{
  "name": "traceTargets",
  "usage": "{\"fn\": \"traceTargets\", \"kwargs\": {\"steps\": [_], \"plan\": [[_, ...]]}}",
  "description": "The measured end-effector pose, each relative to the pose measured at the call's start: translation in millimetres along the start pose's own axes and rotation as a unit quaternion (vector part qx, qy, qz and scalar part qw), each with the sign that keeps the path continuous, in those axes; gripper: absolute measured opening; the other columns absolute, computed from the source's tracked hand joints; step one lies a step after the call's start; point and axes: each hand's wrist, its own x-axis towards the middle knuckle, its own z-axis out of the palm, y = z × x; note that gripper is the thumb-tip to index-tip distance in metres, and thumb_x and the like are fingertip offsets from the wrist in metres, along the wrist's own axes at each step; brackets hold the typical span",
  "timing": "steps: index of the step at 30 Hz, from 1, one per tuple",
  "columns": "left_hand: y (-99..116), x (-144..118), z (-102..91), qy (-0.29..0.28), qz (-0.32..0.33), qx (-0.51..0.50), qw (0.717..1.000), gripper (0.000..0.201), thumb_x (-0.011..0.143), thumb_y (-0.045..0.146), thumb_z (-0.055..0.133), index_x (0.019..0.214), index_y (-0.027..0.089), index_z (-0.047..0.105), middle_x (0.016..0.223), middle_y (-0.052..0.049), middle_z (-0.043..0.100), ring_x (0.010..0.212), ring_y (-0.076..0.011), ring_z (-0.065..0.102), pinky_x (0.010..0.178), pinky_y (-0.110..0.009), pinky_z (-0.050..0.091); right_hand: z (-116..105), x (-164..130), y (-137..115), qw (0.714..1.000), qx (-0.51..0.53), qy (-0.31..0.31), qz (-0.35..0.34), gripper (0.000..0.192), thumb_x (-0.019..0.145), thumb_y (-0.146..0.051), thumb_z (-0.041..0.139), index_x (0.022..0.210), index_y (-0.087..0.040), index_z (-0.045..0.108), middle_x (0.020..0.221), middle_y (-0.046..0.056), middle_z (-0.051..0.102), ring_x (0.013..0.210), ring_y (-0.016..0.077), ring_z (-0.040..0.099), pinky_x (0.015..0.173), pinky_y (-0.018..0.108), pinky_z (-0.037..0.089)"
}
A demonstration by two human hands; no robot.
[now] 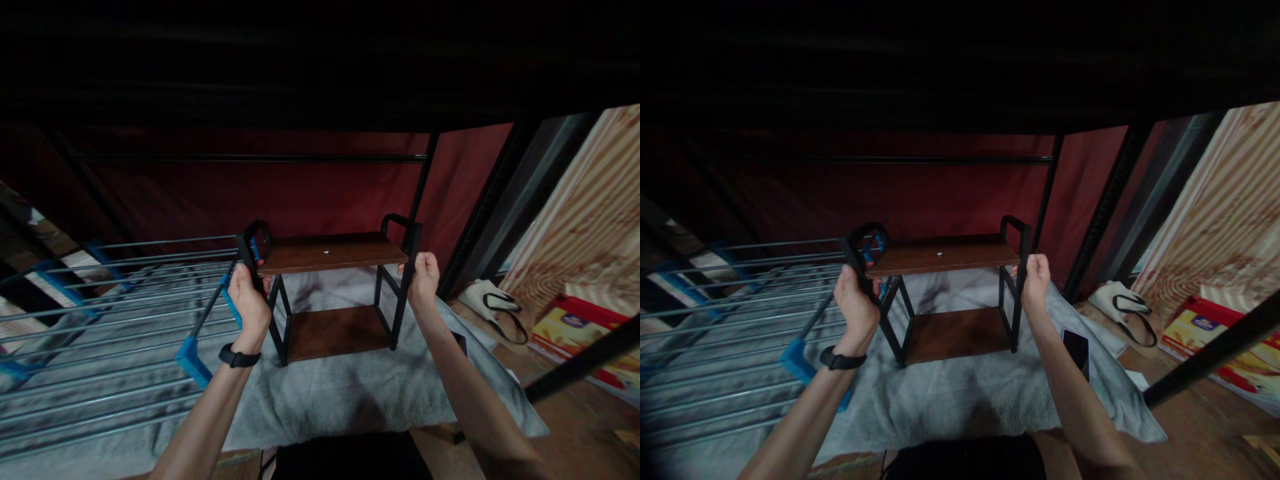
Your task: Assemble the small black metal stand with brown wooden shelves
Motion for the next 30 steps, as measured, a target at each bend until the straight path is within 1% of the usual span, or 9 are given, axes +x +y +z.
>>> {"fn": "traceTargets", "kwargs": {"steps": [5,8,10,13,15,19,22,26,30], "plan": [[3.5,-19.0,-18.0,-0.019,0.025,0.007,0.999,0.045,0.090,0.058,0.051,0.088,0.015,0.066,0.066,0.001,0.059,0.043,-0.0068,0.043,0.042,-0.023,0.030,-16.7,-20.4,-6.9,1.000,-0.022,0.008,-0.018,0.040,0.080,-0.058,0.069,0.079,-0.023,0.049,0.060,-0.008,0.058,0.049,0.0098,0.057,0.051,0.021,0.046],[4.5,-27.0,-26.0,-0.040,0.042,0.016,0.998,0.045,0.094,0.055,0.046,0.090,0.015,0.067,0.055,0.003,0.053,0.042,-0.0091,0.042,0.044,-0.026,0.030,-23.2,-27.3,-10.3,0.999,-0.034,0.008,-0.029,0.038,0.082,-0.055,0.069,0.078,-0.022,0.051,0.062,-0.007,0.058,0.052,0.0104,0.057,0.056,0.023,0.048],[4.7,-29.9,-29.4,-0.052,0.042,0.014,0.998,0.045,0.094,0.054,0.045,0.092,0.016,0.068,0.053,0.003,0.052,0.042,-0.0102,0.043,0.045,-0.026,0.032,-25.7,-29.1,-11.7,0.999,-0.040,0.004,-0.025,0.036,0.083,-0.055,0.068,0.078,-0.022,0.051,0.064,-0.006,0.058,0.054,0.0108,0.056,0.058,0.025,0.048],[4.6,-31.7,-32.4,-0.067,0.028,0.013,0.997,0.046,0.093,0.056,0.047,0.094,0.016,0.068,0.055,0.003,0.053,0.045,-0.0108,0.044,0.048,-0.027,0.035,-29.0,-28.3,-11.9,0.999,-0.041,-0.002,-0.012,0.036,0.082,-0.055,0.067,0.080,-0.022,0.053,0.066,-0.006,0.058,0.055,0.0107,0.054,0.059,0.025,0.046],[4.9,-32.0,-33.6,-0.068,0.022,0.012,0.997,0.045,0.091,0.058,0.049,0.095,0.017,0.067,0.058,0.003,0.054,0.047,-0.0107,0.045,0.049,-0.027,0.037,-31.8,-26.0,-11.2,0.999,-0.051,0.000,-0.016,0.038,0.081,-0.057,0.068,0.080,-0.022,0.054,0.067,-0.006,0.058,0.055,0.0100,0.051,0.058,0.024,0.044],[6.3,-33.5,-36.7,-0.066,0.025,0.004,0.997,0.044,0.091,0.058,0.051,0.100,0.018,0.067,0.059,0.003,0.053,0.048,-0.0102,0.045,0.049,-0.025,0.037,-38.2,-20.4,-11.1,0.994,-0.104,0.000,-0.034,0.041,0.077,-0.058,0.071,0.074,-0.021,0.055,0.066,-0.007,0.052,0.059,0.0090,0.045,0.059,0.021,0.038],[6.2,-36.3,-40.9,-0.067,0.008,0.008,0.998,0.044,0.089,0.060,0.053,0.101,0.019,0.067,0.059,0.003,0.055,0.052,-0.0115,0.049,0.052,-0.024,0.039,-40.7,-19.1,-14.2,0.990,-0.135,-0.010,-0.040,0.042,0.077,-0.058,0.071,0.070,-0.020,0.055,0.065,-0.007,0.048,0.062,0.0090,0.042,0.061,0.021,0.036],[4.6,-41.5,-47.2,-0.036,-0.018,-0.048,0.998,0.039,0.083,0.058,0.064,0.092,0.020,0.067,0.069,0.001,0.062,0.062,-0.0124,0.057,0.064,-0.025,0.047,-42.1,-21.1,-18.2,0.986,-0.162,-0.009,-0.046,0.041,0.077,-0.058,0.071,0.072,-0.019,0.059,0.067,-0.006,0.050,0.064,0.0095,0.043,0.064,0.022,0.036],[4.8,-43.6,-52.0,-0.023,-0.017,-0.085,0.996,0.026,0.080,0.044,0.074,0.090,0.020,0.070,0.080,0.001,0.067,0.074,-0.0114,0.061,0.077,-0.025,0.050,-45.6,-20.7,-19.4,0.986,-0.165,-0.013,-0.034,0.040,0.076,-0.057,0.072,0.073,-0.019,0.063,0.069,-0.005,0.054,0.066,0.0101,0.046,0.066,0.023,0.038]]}}
